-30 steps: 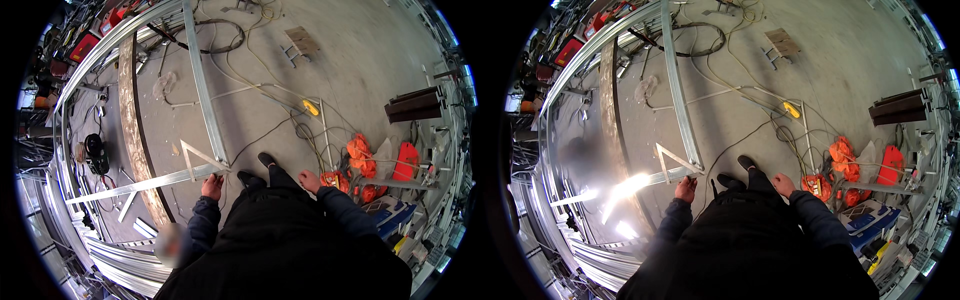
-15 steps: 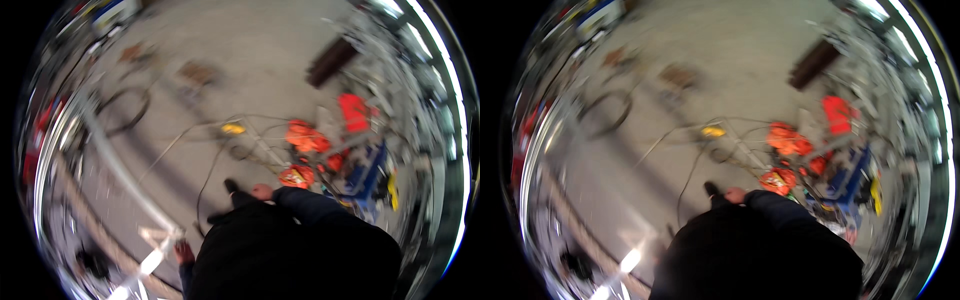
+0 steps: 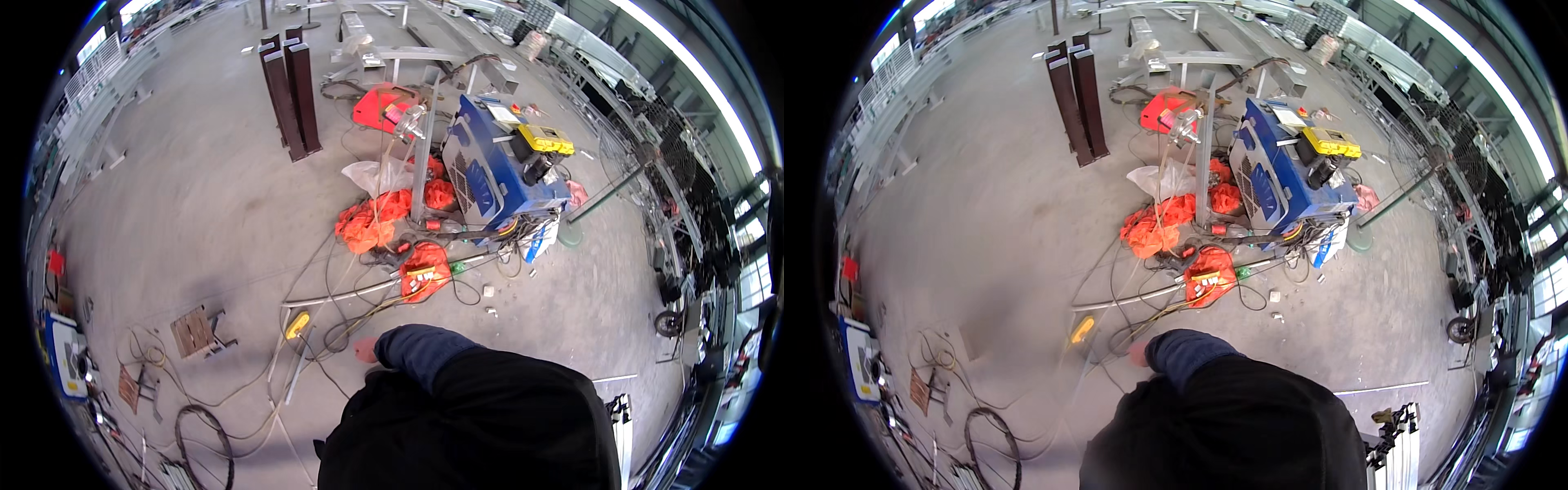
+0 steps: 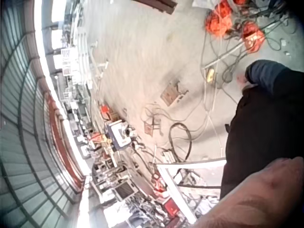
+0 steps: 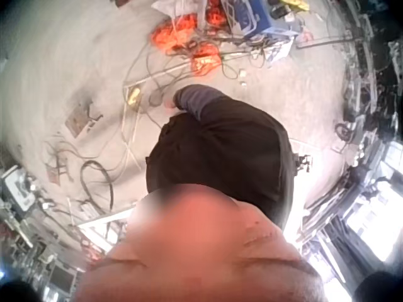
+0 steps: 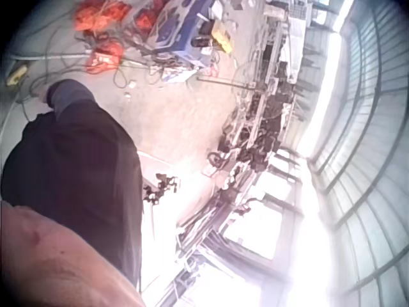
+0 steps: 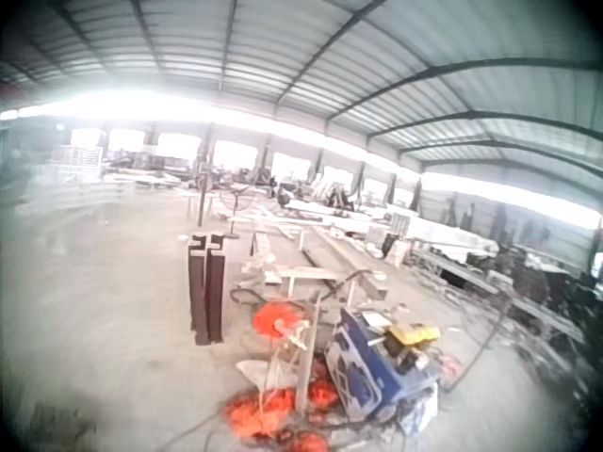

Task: The person uses an angle grinder to cut and grind metal frame components in a workshop. They measure and mark the metal with a square and marker, then cut along the marked lines, producing sparks. The person moves around the workspace to access different sections of the frame.

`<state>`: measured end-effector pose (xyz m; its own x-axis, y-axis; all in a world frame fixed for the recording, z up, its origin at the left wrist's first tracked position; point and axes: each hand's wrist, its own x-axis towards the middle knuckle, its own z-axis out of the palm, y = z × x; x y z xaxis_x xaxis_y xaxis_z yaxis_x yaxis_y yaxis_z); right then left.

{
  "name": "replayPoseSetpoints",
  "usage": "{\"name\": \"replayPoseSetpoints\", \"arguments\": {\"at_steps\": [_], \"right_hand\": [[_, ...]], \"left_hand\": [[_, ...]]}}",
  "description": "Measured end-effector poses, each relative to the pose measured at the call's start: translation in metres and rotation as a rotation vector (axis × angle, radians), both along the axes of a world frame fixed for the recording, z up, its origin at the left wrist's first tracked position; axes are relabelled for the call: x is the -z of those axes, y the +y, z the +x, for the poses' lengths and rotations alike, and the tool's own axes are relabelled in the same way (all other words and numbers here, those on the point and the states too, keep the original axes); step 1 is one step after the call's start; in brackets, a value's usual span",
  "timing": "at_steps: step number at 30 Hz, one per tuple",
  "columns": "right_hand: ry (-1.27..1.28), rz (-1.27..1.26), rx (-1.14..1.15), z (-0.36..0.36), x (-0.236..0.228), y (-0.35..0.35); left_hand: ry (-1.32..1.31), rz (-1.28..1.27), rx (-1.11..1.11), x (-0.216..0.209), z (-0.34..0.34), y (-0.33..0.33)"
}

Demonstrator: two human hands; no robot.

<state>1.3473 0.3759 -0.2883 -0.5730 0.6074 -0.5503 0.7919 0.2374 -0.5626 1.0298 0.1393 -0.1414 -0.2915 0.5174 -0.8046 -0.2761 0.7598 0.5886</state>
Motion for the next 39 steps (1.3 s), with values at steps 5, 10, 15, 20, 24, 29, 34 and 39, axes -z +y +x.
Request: {"name": "replayPoseSetpoints", "arguments": {"at_steps": [5, 10, 15, 20, 24, 29, 34, 39], "right_hand": [[-0.125, -0.033, 0.238, 0.011, 0.025, 0.011], [-0.108, -0.033, 0.144, -0.065, -0.023, 0.022], [-0.029, -0.150, 0.222, -0.158, -0.045, 0.011], [-0.071, 0.059, 0.047, -0.220, -0.012, 0.012], [-0.079, 0.024, -0.295, -0.369, -0.021, 0.047], [0.051, -0.396, 0.444, -0.530, -0.085, 0.086], [-0.101, -0.255, 0.327, -0.641, -0.032, 0.173], [-0.184, -0.030, -0.140, -0.804, 0.034, 0.323]], "left_hand": [[0.032, -0.037, 0.156, 0.000, -0.040, 0.028], [0.084, -0.091, 0.098, 0.005, -0.134, -0.011], [0.137, -0.187, -0.026, -0.018, -0.273, -0.129], [0.071, -0.308, -0.159, -0.033, -0.367, -0.232], [0.047, -0.395, -0.316, -0.047, -0.429, -0.294], [-0.032, -0.416, -0.451, -0.042, -0.453, -0.299], [-0.058, -0.349, -0.520, -0.027, -0.538, -0.236], [-0.081, -0.288, -0.637, -0.026, -0.607, -0.160]]}}
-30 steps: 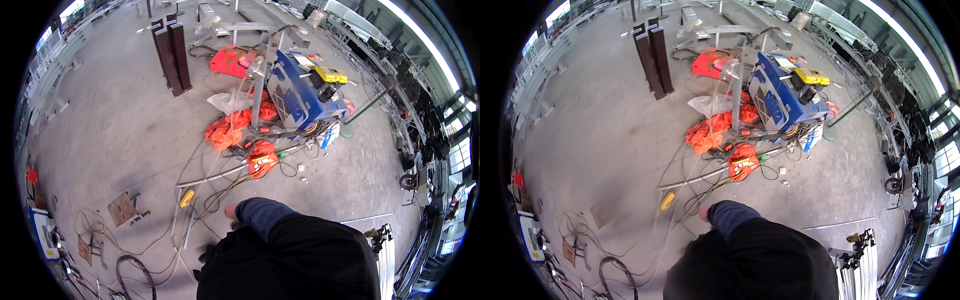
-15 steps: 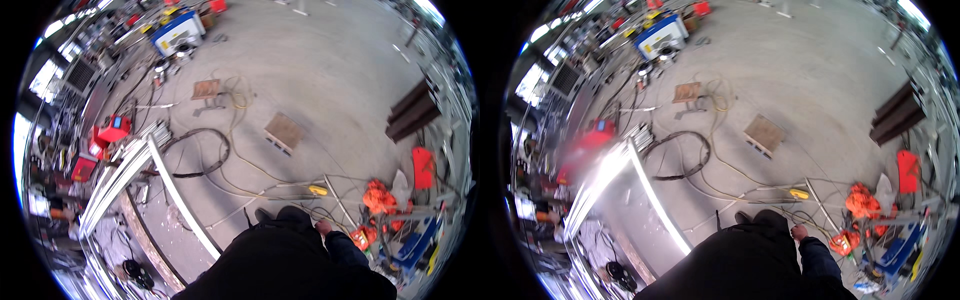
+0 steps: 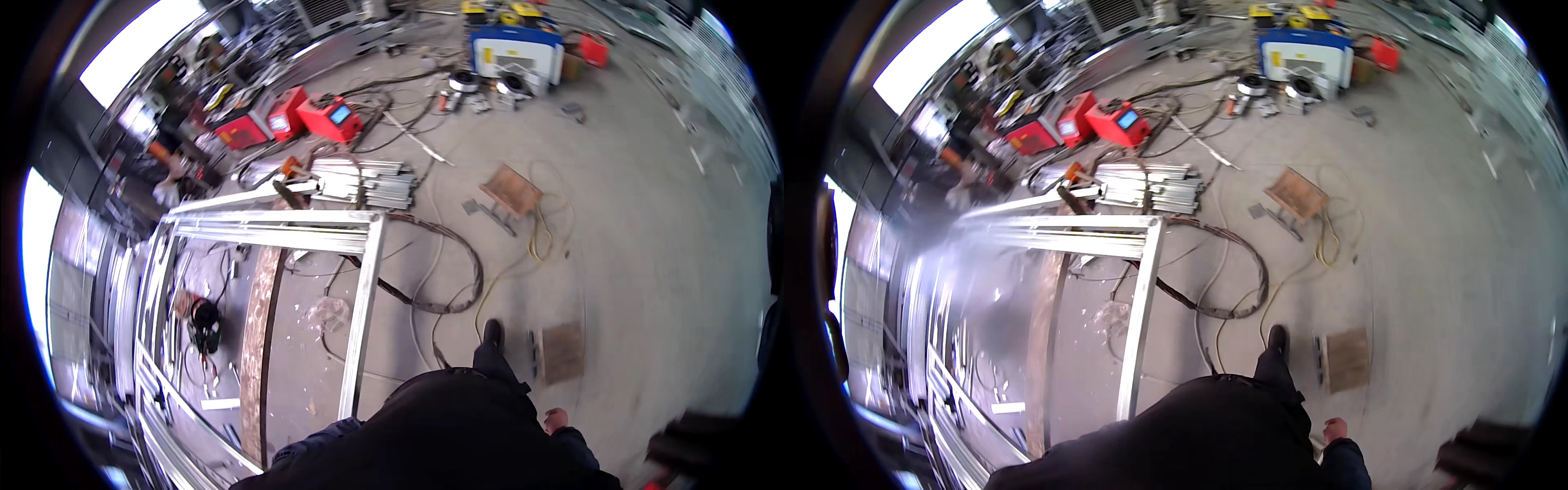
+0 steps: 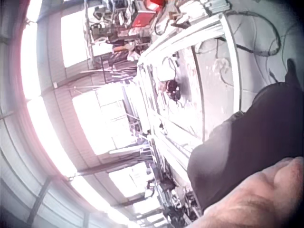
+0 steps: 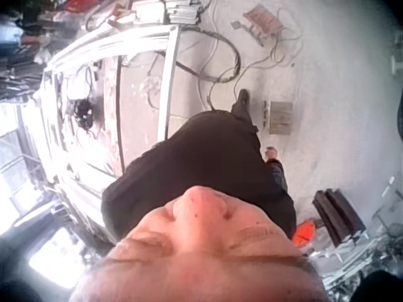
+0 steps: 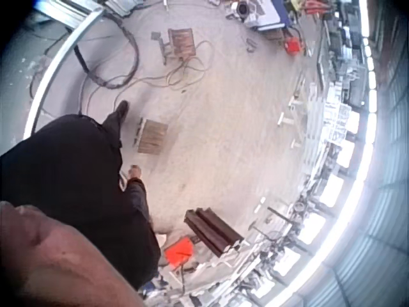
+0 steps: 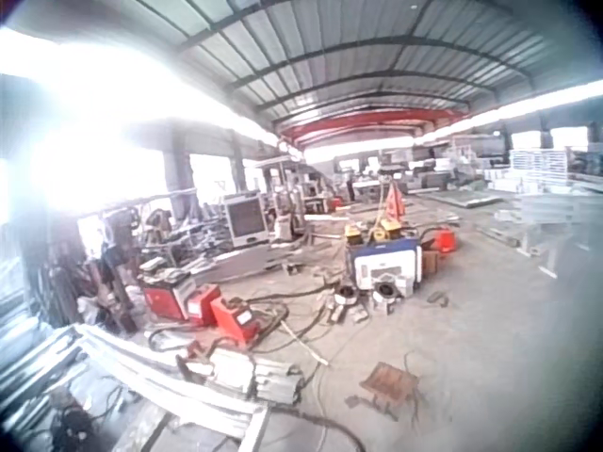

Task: The person uses an angle grinder to cut and grind metal frame components in a workshop. They measure and mark the metal with a square and marker, then cut along the marked lines, producing sparks. The person moves around the workspace to access different sections of the frame.

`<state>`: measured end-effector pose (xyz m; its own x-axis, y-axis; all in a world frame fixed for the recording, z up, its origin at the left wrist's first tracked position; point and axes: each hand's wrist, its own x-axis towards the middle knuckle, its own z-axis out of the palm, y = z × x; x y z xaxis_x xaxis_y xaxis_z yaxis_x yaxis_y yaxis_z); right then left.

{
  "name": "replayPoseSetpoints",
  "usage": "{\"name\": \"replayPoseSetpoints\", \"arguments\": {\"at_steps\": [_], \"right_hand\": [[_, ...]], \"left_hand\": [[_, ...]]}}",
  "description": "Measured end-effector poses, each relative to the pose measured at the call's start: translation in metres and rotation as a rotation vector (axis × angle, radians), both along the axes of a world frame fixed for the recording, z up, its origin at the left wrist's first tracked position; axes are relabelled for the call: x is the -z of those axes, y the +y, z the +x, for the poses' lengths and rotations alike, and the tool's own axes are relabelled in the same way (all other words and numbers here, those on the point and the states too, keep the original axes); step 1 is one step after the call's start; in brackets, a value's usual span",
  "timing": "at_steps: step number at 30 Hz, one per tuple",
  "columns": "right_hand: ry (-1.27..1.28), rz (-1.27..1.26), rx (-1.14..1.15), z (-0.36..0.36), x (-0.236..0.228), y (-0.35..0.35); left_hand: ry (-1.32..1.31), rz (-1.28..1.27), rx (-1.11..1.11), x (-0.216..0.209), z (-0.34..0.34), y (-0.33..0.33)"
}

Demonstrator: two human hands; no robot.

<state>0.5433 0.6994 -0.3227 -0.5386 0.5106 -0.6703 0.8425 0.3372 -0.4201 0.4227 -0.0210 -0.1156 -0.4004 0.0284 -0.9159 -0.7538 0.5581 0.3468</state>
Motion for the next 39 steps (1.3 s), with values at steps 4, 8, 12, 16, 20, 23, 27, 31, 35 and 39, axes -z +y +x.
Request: {"name": "replayPoseSetpoints", "arguments": {"at_steps": [4, 8, 12, 16, 20, 23, 27, 31, 35, 39], "right_hand": [[0.303, 0.182, -0.270, -0.261, -0.037, 0.058], [0.476, 0.103, -0.447, -0.540, -0.087, 0.105], [0.515, -0.145, -0.436, -0.762, -0.186, 0.004], [0.576, -0.266, -0.501, -0.885, -0.186, -0.064], [0.447, -0.204, -0.726, -0.940, -0.161, -0.115], [0.127, -0.275, -0.551, -0.940, -0.120, -0.098], [-0.082, -0.268, -0.556, -0.987, -0.100, -0.072], [-0.070, -0.361, -0.614, -1.053, -0.124, -0.120], [-0.134, -0.354, -0.918, -1.123, -0.097, -0.195], [-0.235, -0.304, -1.257, -1.172, -0.008, -0.233]], "left_hand": [[0.066, 0.008, -0.074, -0.014, -0.073, 0.073], [0.146, 0.074, -0.127, 0.003, -0.152, 0.136], [0.123, 0.029, -0.251, -0.010, -0.187, 0.160], [0.058, 0.018, -0.278, 0.001, -0.256, 0.147], [0.027, 0.021, -0.300, 0.020, -0.341, 0.129], [0.047, 0.048, -0.273, 0.033, -0.425, 0.114], [0.124, 0.072, -0.181, 0.048, -0.554, 0.102], [0.136, 0.086, -0.181, 0.052, -0.629, 0.108], [0.020, -0.049, -0.256, 0.037, -0.687, 0.117], [-0.208, -0.054, -0.874, 0.034, -0.742, 0.150]]}}
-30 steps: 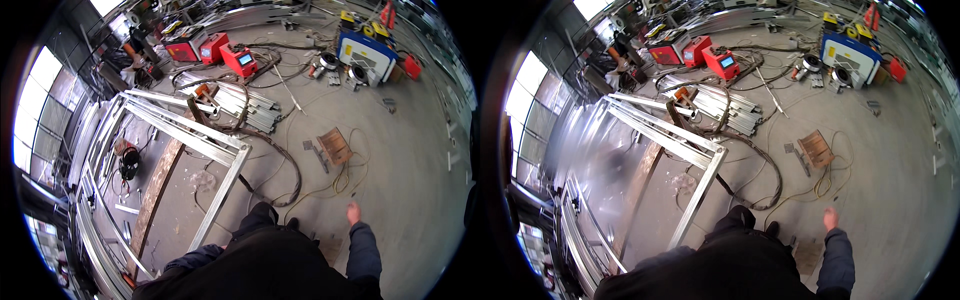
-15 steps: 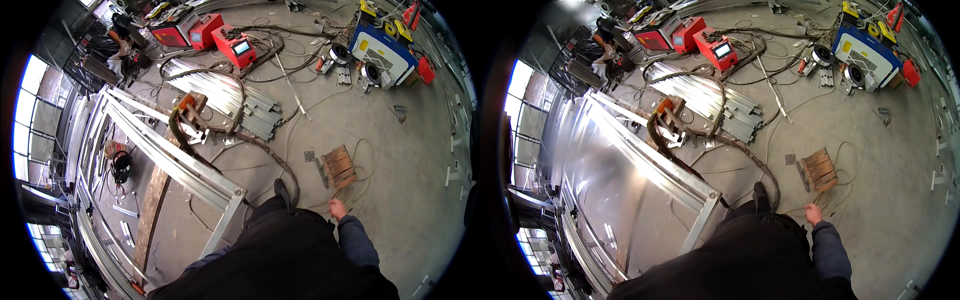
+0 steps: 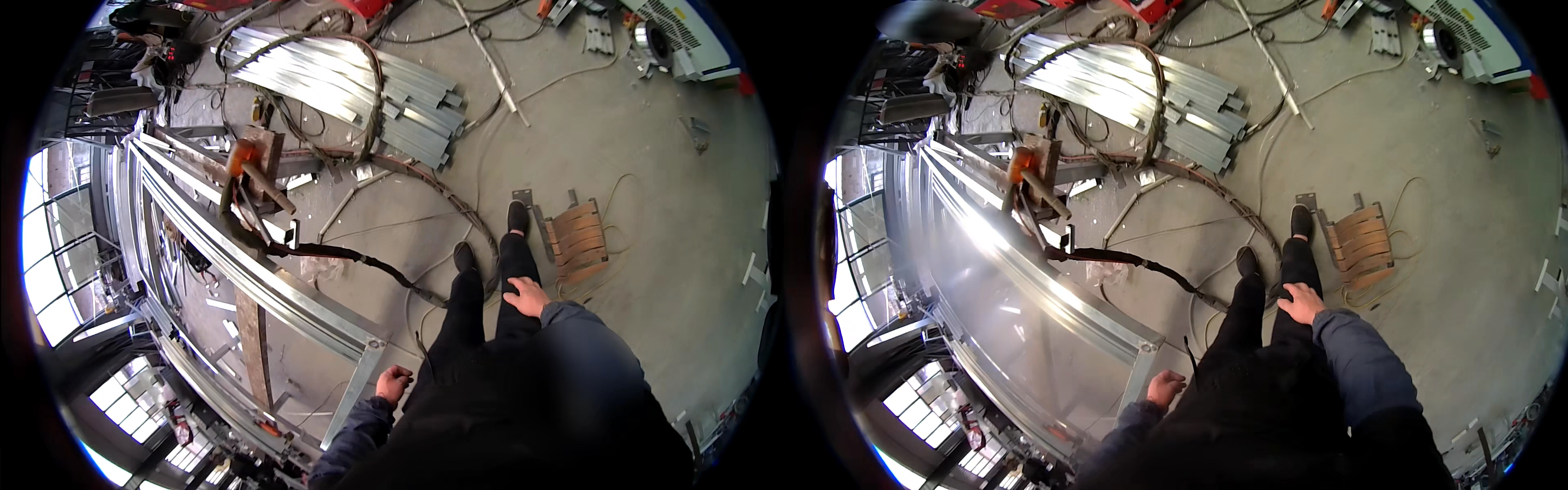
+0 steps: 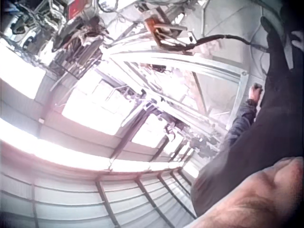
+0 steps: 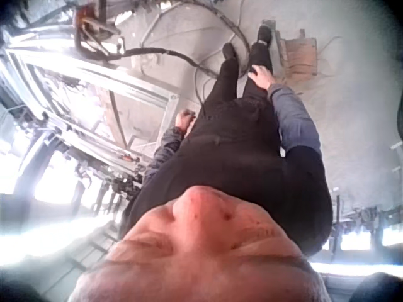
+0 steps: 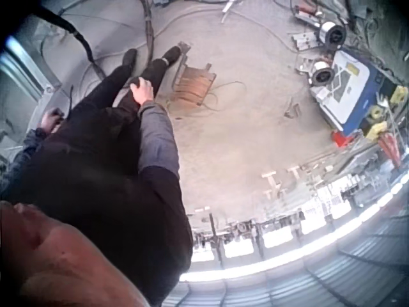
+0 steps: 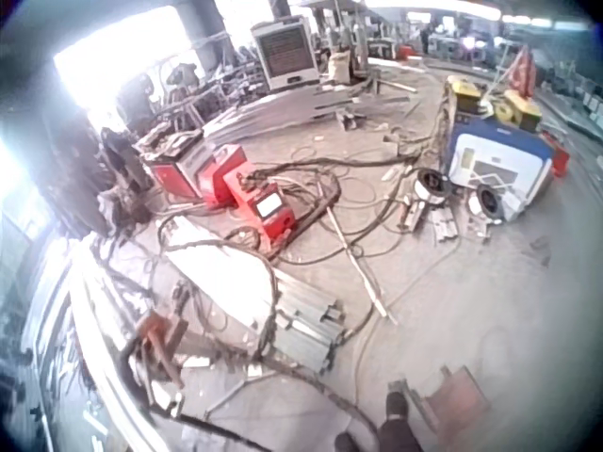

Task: The person uses an angle grinder to cut and grind metal frame components in a workshop. They measure and mark the metal with a square and marker, then cut along the marked lines, producing sparks. The person moves around the workspace to access different sections of the frame.

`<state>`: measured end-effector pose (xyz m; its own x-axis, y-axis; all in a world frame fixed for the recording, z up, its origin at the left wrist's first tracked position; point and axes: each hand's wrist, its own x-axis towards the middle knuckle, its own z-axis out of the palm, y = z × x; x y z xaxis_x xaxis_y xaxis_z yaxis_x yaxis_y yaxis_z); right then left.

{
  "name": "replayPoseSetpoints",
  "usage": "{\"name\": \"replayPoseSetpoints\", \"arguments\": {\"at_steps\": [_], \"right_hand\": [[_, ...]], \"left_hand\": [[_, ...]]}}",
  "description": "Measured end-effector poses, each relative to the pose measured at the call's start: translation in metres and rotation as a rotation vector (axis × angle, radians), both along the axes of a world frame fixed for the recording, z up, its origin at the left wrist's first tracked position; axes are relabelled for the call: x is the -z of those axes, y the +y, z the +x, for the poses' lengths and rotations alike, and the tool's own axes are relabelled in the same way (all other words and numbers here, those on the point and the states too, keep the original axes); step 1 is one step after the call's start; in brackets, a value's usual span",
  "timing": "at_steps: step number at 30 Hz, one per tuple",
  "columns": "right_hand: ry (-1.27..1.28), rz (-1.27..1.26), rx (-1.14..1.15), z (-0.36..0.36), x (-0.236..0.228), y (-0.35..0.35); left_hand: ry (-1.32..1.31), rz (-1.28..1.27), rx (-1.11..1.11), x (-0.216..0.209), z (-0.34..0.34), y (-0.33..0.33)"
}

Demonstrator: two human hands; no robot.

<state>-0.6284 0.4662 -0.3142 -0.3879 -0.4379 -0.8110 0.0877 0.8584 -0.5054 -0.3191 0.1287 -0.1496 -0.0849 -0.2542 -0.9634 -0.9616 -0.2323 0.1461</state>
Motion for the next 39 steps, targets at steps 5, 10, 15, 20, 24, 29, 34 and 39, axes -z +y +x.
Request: {"name": "replayPoseSetpoints", "arguments": {"at_steps": [5, 10, 15, 20, 24, 29, 34, 39], "right_hand": [[0.136, -0.003, -0.242, -0.044, 0.082, 0.029], [0.024, -0.082, -0.102, -0.081, 0.095, 0.029], [0.184, -0.184, -0.129, -0.060, 0.115, 0.013], [0.232, -0.186, -0.126, -0.014, 0.119, 0.013], [0.227, -0.155, -0.137, 0.012, 0.123, 0.016], [0.264, -0.081, -0.172, 0.025, 0.131, 0.010], [0.325, -0.052, -0.162, 0.020, 0.129, -0.008], [0.408, -0.134, -0.179, -0.004, 0.128, -0.022]], "left_hand": [[0.138, 0.133, 0.146, 0.076, -0.036, 0.061], [0.254, 0.246, 0.660, 0.181, -0.076, 0.113], [0.123, 0.151, 1.085, 0.241, -0.083, 0.106], [0.068, -0.009, 1.043, 0.276, -0.035, 0.088], [0.183, -0.100, 0.974, 0.278, 0.002, 0.077], [0.166, -0.132, 0.922, 0.283, 0.024, 0.066], [0.258, -0.150, 0.876, 0.288, 0.026, 0.061], [0.362, -0.210, 0.889, 0.285, 0.014, 0.080]]}}
